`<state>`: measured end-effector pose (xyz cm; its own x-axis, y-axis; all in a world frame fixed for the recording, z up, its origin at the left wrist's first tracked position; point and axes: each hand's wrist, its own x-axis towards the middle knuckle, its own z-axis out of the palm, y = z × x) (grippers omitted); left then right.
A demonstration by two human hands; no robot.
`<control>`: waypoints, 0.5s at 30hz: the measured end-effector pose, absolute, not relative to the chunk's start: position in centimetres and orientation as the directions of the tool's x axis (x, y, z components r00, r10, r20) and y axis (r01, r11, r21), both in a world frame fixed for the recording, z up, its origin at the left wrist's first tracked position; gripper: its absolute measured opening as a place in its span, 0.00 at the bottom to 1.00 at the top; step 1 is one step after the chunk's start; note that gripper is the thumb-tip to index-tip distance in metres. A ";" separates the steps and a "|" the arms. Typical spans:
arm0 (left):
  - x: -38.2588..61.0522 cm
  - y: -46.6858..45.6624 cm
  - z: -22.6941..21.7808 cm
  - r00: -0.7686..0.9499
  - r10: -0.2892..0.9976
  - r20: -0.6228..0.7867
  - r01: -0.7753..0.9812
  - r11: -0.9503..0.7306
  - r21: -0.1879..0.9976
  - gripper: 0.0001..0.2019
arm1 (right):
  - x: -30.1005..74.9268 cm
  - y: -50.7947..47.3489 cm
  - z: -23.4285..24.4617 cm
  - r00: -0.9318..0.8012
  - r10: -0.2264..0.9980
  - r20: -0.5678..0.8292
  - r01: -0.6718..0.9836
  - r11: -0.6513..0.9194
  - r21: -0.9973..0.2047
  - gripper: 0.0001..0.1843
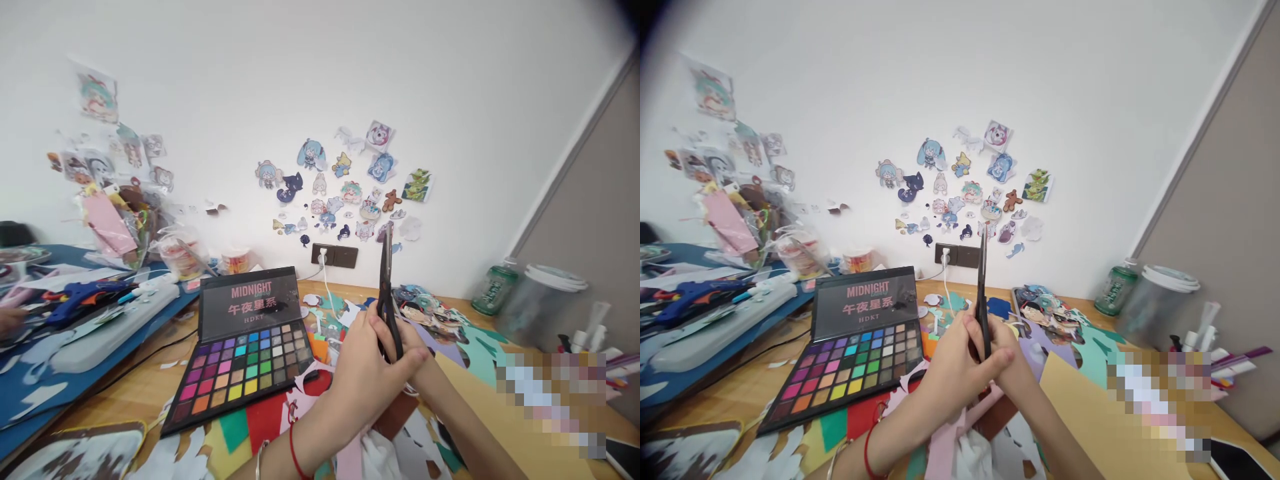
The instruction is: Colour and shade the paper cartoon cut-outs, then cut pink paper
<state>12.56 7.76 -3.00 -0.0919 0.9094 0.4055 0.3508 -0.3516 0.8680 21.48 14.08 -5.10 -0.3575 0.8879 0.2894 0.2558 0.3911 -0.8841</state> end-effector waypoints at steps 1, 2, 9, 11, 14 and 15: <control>12.4 7.8 -3.0 -0.083 0.910 0.406 0.363 -0.352 0.863 0.18 | 21.6 14.0 -4.8 -0.373 0.886 0.275 0.266 0.386 -0.883 0.21; 12.1 7.9 -2.9 -0.063 0.912 0.406 0.382 -0.354 0.854 0.16 | 21.7 13.9 -4.4 -0.392 0.884 0.254 0.281 0.378 -0.882 0.21; 6.8 8.7 -3.0 0.397 0.910 0.122 0.787 -0.405 0.466 0.22 | 24.4 13.8 -2.0 -0.554 0.831 0.058 0.490 0.381 -0.784 0.14; 5.1 9.6 -3.5 0.373 0.928 0.005 0.857 -0.347 0.381 0.21 | 25.2 14.1 -1.9 -0.562 0.827 0.019 0.554 0.394 -0.733 0.15; 3.2 11.0 -4.3 0.228 0.973 -0.046 0.920 -0.200 0.336 0.14 | 26.5 14.5 -2.0 -0.519 0.853 0.056 0.699 0.462 -0.546 0.15; 2.8 11.5 -4.5 0.191 0.980 -0.049 0.933 -0.166 0.320 0.14 | 27.2 14.6 -2.2 -0.483 0.872 0.081 0.751 0.460 -0.475 0.16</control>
<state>2.79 11.46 -4.54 0.1914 0.9803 -0.0490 0.9327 -0.1661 0.3201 27.21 14.55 -2.18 -0.4831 0.8718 0.0805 0.7506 0.4598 -0.4746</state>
